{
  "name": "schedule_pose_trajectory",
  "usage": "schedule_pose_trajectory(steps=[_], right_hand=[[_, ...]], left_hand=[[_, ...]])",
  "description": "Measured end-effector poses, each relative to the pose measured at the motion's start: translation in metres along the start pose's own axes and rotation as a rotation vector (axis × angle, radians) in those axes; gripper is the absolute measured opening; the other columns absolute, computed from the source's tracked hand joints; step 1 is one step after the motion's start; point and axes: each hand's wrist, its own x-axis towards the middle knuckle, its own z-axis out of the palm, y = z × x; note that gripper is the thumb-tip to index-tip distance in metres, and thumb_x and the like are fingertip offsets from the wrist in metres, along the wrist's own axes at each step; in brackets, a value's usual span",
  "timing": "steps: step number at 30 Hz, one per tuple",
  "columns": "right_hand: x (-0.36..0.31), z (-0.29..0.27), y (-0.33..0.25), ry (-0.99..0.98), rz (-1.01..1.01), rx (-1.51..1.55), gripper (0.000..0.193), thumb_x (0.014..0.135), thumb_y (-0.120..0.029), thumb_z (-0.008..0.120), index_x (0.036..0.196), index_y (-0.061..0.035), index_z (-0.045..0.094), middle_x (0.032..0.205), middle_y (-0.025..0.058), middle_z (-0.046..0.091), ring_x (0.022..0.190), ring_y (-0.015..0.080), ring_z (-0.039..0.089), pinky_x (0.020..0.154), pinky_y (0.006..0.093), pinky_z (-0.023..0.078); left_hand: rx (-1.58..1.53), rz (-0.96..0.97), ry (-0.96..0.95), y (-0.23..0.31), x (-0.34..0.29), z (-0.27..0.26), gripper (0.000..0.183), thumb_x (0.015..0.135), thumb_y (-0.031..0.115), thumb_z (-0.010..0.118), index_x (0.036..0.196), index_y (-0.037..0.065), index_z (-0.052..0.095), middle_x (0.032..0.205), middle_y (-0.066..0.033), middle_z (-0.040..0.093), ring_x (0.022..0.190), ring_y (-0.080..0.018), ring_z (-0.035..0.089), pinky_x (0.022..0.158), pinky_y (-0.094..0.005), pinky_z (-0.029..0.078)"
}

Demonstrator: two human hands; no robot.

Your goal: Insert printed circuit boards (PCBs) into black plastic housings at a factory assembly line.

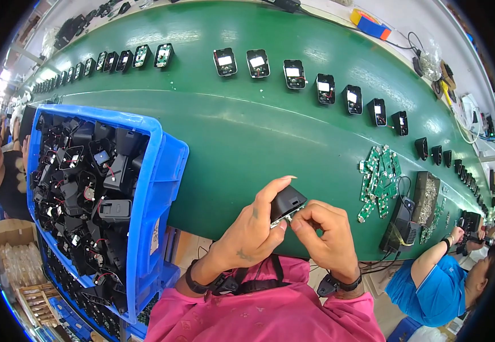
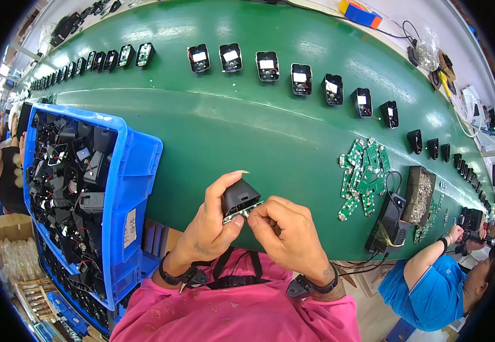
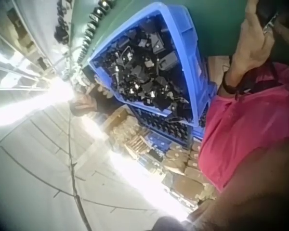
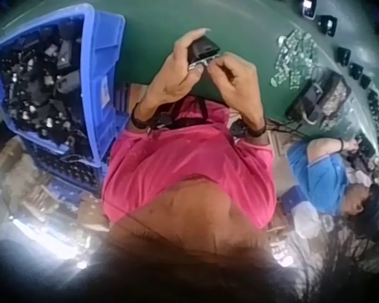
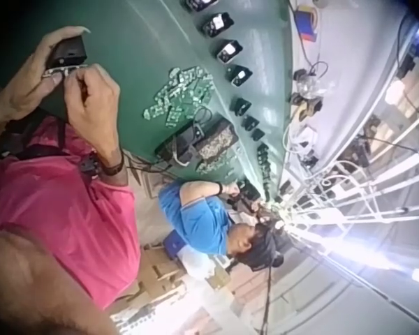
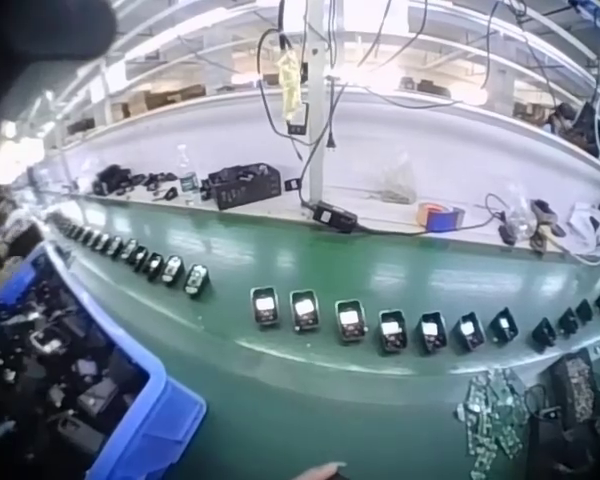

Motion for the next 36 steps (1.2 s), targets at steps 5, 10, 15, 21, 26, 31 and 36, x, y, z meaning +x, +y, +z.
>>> schedule_pose_trajectory(steps=[5,10,15,21,26,31,36], right_hand=[[0.001,0.002,0.005,0.041,-0.164,-0.131,0.004,0.083,0.003,0.065,0.082,0.0035,0.062,0.073,0.0091,0.061,0.060,0.0168,0.058,0.054,0.0279,0.044],[0.002,0.004,0.006,0.064,-0.162,-0.098,0.005,0.082,0.004,0.066,0.083,0.0026,0.062,0.073,0.0094,0.060,0.060,0.0192,0.058,0.054,0.0294,0.044],[0.004,0.006,0.009,0.079,-0.249,-0.204,0.007,0.081,0.004,0.067,0.083,0.0006,0.061,0.073,0.0100,0.060,0.059,0.0234,0.058,0.052,0.0321,0.044],[0.007,0.015,0.011,0.141,-0.258,-0.246,0.007,0.080,0.004,0.066,0.083,0.0000,0.061,0.073,0.0105,0.059,0.059,0.0259,0.058,0.051,0.0342,0.044],[0.015,0.026,0.030,0.167,-0.305,-0.270,0.008,0.084,0.000,0.066,0.089,0.0001,0.060,0.073,0.0108,0.055,0.060,0.0262,0.059,0.052,0.0377,0.047],[0.009,0.027,0.033,0.255,0.174,0.281,0.014,0.094,-0.011,0.063,0.091,0.0023,0.059,0.073,0.0036,0.060,0.058,0.0087,0.058,0.050,0.0240,0.046],[0.008,0.020,0.044,0.112,0.156,0.579,0.012,0.098,-0.009,0.056,0.093,0.0019,0.056,0.078,0.0045,0.062,0.062,0.0082,0.060,0.053,0.0214,0.047]], left_hand=[[-0.051,-0.143,-0.030,0.006,0.002,-0.002,0.067,0.087,0.000,0.050,0.146,-0.002,0.018,0.131,-0.0253,0.046,0.106,-0.0397,0.057,0.094,-0.0433,0.043],[-0.015,-0.073,0.003,-0.001,0.000,0.002,0.068,0.085,-0.002,0.050,0.146,-0.001,0.019,0.123,-0.0201,0.048,0.102,-0.0304,0.055,0.092,-0.0378,0.044],[0.038,-0.077,0.018,0.003,0.002,0.000,0.071,0.082,-0.006,0.051,0.147,0.000,0.021,0.109,-0.0146,0.053,0.092,-0.0196,0.055,0.086,-0.0324,0.045],[0.119,-0.065,-0.015,0.002,0.003,0.001,0.065,0.087,0.000,0.050,0.144,-0.004,0.018,0.140,-0.0300,0.040,0.119,-0.0475,0.050,0.101,-0.0474,0.040],[-0.073,-0.220,0.086,-0.013,0.002,0.001,0.066,0.087,-0.002,0.049,0.145,0.002,0.018,0.128,-0.0249,0.047,0.108,-0.0363,0.057,0.093,-0.0432,0.045],[-0.528,-0.399,0.161,-0.019,-0.001,0.002,0.065,0.089,-0.001,0.051,0.146,0.006,0.018,0.127,-0.0143,0.042,0.109,-0.0204,0.050,0.091,-0.0356,0.045],[-0.512,-0.249,-0.023,-0.024,0.000,-0.006,0.072,0.086,-0.008,0.057,0.145,0.008,0.020,0.126,-0.0124,0.044,0.103,-0.0162,0.054,0.078,-0.0294,0.050]])
